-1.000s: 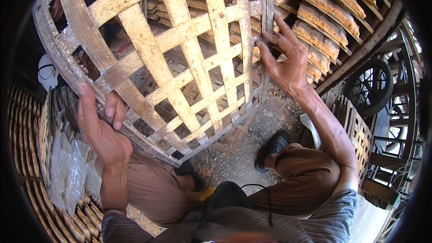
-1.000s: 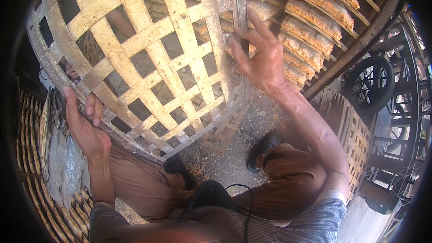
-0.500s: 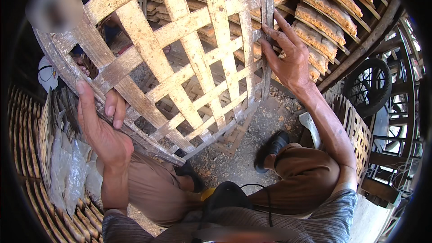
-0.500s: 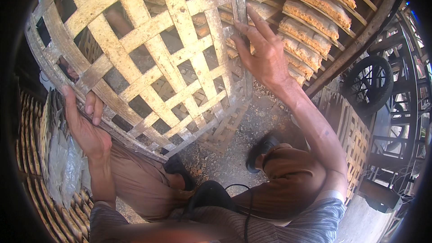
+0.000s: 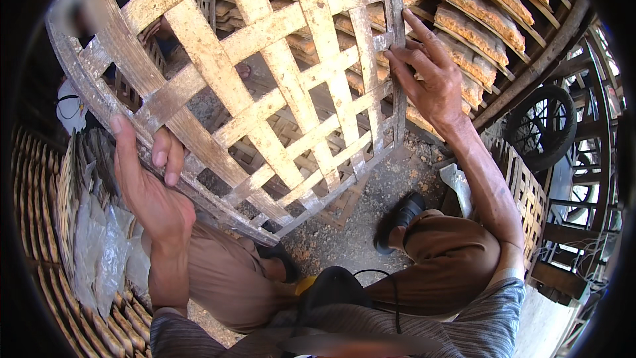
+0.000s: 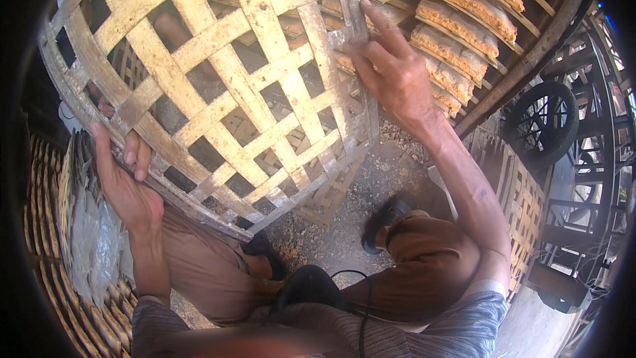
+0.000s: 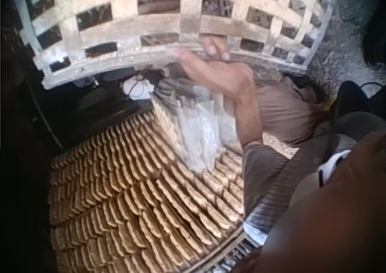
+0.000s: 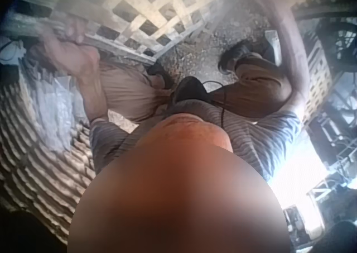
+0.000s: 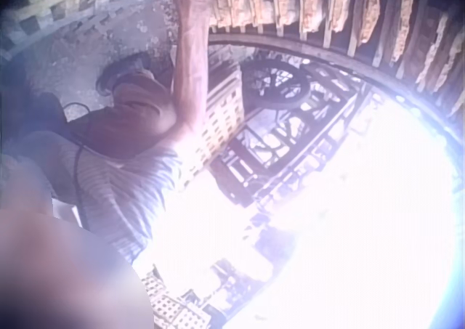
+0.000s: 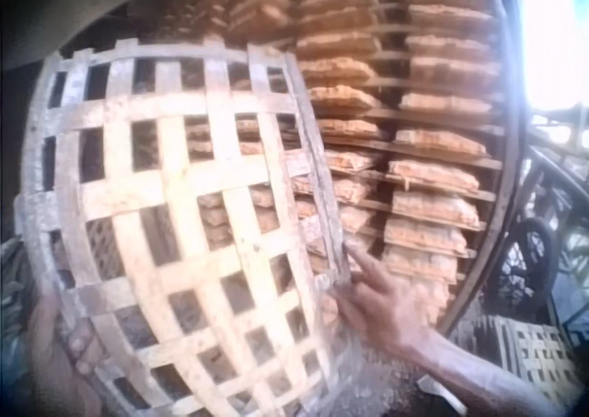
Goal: The person assembles a rectangular bamboo tray by inserting thin bamboo strips into a pre-woven frame. They lift the tray to inspect the fit, then place it on the floor and handle a plastic sheet before picking up the tray again.
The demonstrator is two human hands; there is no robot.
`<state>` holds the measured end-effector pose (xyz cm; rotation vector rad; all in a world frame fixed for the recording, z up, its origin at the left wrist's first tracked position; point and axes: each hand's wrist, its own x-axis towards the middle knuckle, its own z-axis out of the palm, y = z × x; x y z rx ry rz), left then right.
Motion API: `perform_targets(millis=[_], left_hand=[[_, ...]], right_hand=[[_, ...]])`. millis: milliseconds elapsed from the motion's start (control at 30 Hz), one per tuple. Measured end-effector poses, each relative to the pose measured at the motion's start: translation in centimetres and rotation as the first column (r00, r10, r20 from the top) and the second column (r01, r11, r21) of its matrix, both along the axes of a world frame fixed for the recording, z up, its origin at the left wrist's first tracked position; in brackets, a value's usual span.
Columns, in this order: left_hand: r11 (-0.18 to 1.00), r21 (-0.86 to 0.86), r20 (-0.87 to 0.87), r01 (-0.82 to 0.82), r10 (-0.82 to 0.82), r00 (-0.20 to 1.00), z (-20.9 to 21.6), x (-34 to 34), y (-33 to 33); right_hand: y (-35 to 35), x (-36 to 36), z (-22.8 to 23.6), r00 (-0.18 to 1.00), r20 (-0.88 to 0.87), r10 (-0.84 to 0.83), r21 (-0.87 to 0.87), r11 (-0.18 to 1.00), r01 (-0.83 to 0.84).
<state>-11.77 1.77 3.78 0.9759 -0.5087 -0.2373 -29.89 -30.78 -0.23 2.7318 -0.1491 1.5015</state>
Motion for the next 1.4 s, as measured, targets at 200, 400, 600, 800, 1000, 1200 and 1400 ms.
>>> perform_targets(millis=[200, 400, 600, 800, 1000, 1200, 1400], left_hand=[[0.999, 0.029, -0.002, -0.029, 0.029, 1.0, 0.1, 0.9, 0.3], [0.978, 0.035, 0.089, -0.206, 0.202, 0.975, 1.5, 0.8, -0.4], [0.984, 0.04, 0.18, -0.173, 0.163, 0.97, -0.7, 1.2, 1.1], [0.956, -0.017, 0.164, -0.291, 0.29, 0.943, 1.2, 1.5, 1.0], [0.937, -0.066, 0.192, -0.343, 0.35, 0.917, 1.1, 2.6, 1.0], [0.937, 0.006, 0.233, -0.35, 0.339, 0.911, 1.0, 2.5, 1.0], [0.95, -0.014, 0.245, -0.313, 0.307, 0.92, 0.8, 1.6, 1.0]], right_hand=[[0.7, 1.0, 0.0, 0.984, 0.17, 0.051, 0.496, 0.858, -0.13], [0.1, 0.6, 0.3, 0.929, 0.281, 0.24, 0.814, 0.453, -0.364], [-0.5, 0.8, 0.0, 0.946, 0.283, 0.159, 0.379, 0.888, -0.262], [1.8, -0.4, 0.7, 0.999, -0.011, -0.038, 0.07, 0.997, 0.038], [0.8, -0.2, 0.0, 0.998, -0.055, -0.024, 0.039, 0.999, 0.026], [1.2, 0.2, 1.3, 1.0, -0.019, 0.001, 0.023, 1.0, -0.001], [1.2, 0.4, -0.8, 0.993, -0.075, -0.09, 0.062, 0.994, 0.094]])
